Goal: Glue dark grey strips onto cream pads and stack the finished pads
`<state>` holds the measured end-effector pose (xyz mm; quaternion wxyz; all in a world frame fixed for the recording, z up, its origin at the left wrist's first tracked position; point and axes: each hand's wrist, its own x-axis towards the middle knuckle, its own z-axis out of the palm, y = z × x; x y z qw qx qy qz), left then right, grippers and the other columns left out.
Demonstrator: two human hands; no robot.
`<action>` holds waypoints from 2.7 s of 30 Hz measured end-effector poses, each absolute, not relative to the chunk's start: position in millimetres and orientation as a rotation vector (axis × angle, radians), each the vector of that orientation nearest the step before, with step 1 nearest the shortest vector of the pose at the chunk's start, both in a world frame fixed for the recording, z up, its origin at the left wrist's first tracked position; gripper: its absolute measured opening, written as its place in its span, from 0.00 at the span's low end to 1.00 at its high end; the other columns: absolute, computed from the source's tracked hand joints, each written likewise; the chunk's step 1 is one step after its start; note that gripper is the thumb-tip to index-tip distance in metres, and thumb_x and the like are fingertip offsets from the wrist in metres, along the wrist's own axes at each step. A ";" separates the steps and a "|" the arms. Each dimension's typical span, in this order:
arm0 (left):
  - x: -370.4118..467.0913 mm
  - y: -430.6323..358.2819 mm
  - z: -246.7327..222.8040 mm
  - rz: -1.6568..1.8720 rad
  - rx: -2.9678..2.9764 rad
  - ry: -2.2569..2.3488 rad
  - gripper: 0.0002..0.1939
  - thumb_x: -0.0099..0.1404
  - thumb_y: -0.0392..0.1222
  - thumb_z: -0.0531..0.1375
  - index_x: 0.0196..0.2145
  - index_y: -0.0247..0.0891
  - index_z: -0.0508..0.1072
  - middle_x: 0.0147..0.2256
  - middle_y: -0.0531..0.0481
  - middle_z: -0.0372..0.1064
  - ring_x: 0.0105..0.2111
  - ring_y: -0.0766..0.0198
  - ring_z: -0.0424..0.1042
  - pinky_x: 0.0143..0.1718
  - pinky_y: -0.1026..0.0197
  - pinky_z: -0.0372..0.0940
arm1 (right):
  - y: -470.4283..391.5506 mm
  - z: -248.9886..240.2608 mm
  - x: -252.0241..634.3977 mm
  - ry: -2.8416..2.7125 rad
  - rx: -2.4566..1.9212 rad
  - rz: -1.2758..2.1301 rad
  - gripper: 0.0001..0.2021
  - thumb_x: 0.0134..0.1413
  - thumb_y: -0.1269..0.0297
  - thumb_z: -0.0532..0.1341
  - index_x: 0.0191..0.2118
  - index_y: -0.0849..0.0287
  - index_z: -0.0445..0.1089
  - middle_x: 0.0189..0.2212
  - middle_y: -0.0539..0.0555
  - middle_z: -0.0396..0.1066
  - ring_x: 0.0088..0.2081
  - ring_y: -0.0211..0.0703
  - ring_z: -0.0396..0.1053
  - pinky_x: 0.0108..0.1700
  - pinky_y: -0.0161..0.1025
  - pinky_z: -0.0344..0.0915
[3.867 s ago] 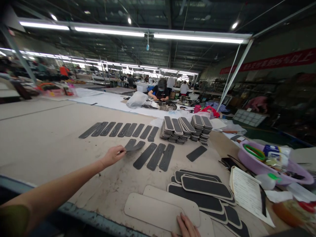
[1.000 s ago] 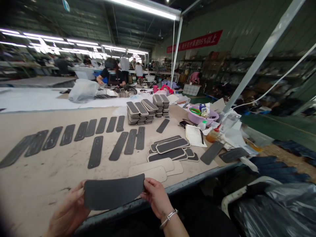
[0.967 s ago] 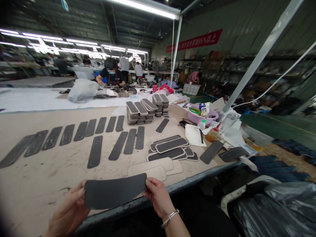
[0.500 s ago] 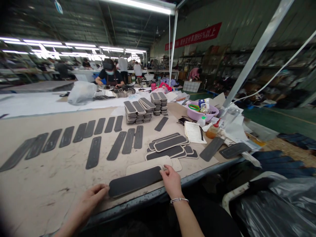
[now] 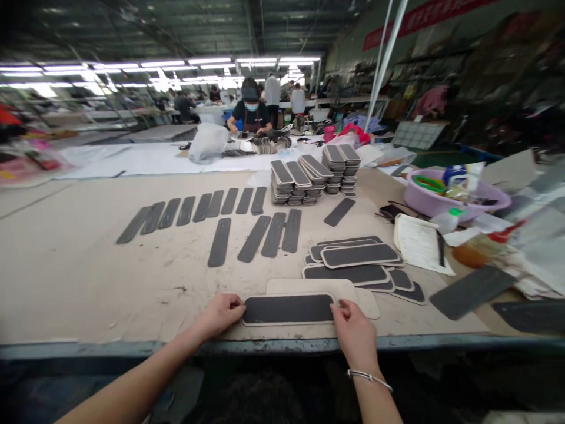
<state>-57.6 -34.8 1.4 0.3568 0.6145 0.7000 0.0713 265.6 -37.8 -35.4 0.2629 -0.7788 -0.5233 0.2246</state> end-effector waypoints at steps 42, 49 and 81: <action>-54.6 -28.1 2.4 0.047 1.777 1.808 0.10 0.57 0.42 0.52 0.24 0.38 0.71 0.19 0.52 0.67 0.21 0.65 0.65 0.23 0.65 0.51 | -39.0 -32.7 258.4 -1.556 -2.129 0.444 0.17 0.53 0.53 0.52 0.38 0.58 0.70 0.28 0.53 0.74 0.32 0.45 0.71 0.38 0.40 0.62; -54.2 -29.4 0.7 0.034 1.821 1.812 0.10 0.57 0.42 0.52 0.24 0.37 0.71 0.21 0.51 0.68 0.23 0.64 0.66 0.24 0.65 0.51 | -38.6 -35.0 258.1 -1.558 -2.150 0.411 0.16 0.54 0.53 0.51 0.38 0.58 0.70 0.27 0.53 0.74 0.32 0.46 0.71 0.37 0.40 0.62; -61.0 -54.4 -32.7 0.162 2.325 1.684 0.18 0.67 0.43 0.46 0.48 0.43 0.70 0.33 0.49 0.69 0.33 0.62 0.71 0.34 0.63 0.63 | -64.7 9.2 164.9 -2.205 -1.575 0.179 0.26 0.59 0.56 0.51 0.61 0.61 0.53 0.60 0.61 0.51 0.61 0.53 0.46 0.60 0.52 0.48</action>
